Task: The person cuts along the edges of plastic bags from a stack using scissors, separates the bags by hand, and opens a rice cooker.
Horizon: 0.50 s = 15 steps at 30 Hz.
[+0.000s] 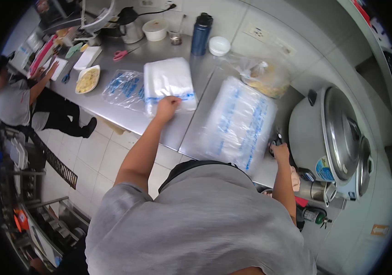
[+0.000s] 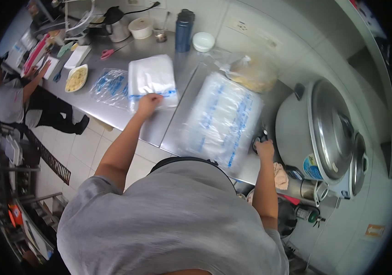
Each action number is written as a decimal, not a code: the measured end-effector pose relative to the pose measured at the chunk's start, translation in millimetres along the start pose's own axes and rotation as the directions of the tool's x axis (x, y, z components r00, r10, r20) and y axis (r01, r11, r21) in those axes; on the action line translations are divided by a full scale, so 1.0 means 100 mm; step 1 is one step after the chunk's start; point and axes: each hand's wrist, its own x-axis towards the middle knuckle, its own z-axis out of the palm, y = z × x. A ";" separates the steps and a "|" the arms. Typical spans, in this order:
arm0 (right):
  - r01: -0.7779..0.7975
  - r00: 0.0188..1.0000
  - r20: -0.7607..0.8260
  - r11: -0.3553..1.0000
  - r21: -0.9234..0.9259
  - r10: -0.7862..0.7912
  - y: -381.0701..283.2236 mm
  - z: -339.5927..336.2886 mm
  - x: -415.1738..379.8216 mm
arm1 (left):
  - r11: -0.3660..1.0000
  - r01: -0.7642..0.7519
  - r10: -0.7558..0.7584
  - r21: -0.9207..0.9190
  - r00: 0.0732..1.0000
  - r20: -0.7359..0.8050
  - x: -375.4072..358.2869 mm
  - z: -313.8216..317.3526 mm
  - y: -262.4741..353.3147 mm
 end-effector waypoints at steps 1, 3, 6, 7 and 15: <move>0.042 0.998 -0.051 0.996 -0.085 -0.046 -0.03 -0.01 -0.04 | 0.999 -0.049 0.049 0.023 0.999 0.022 -0.06 0.00 0.03; 0.071 0.993 -0.082 0.985 -0.159 -0.085 -0.06 0.04 -0.08 | 0.956 -0.237 0.233 0.173 0.971 0.041 -0.20 0.00 0.11; 0.107 0.993 -0.039 0.983 -0.147 -0.114 0.01 0.09 0.02 | 0.892 -0.359 0.355 0.274 0.933 0.068 -0.32 0.04 0.10; 0.156 0.987 -0.022 0.976 -0.154 -0.161 0.14 0.16 0.12 | 0.880 -0.378 0.373 0.287 0.925 0.075 -0.32 0.03 0.08; 0.019 0.989 -0.132 0.959 -0.284 -0.058 0.71 -0.22 -0.29 | 0.892 -0.197 0.272 0.406 0.953 -0.136 -0.38 -0.19 -0.07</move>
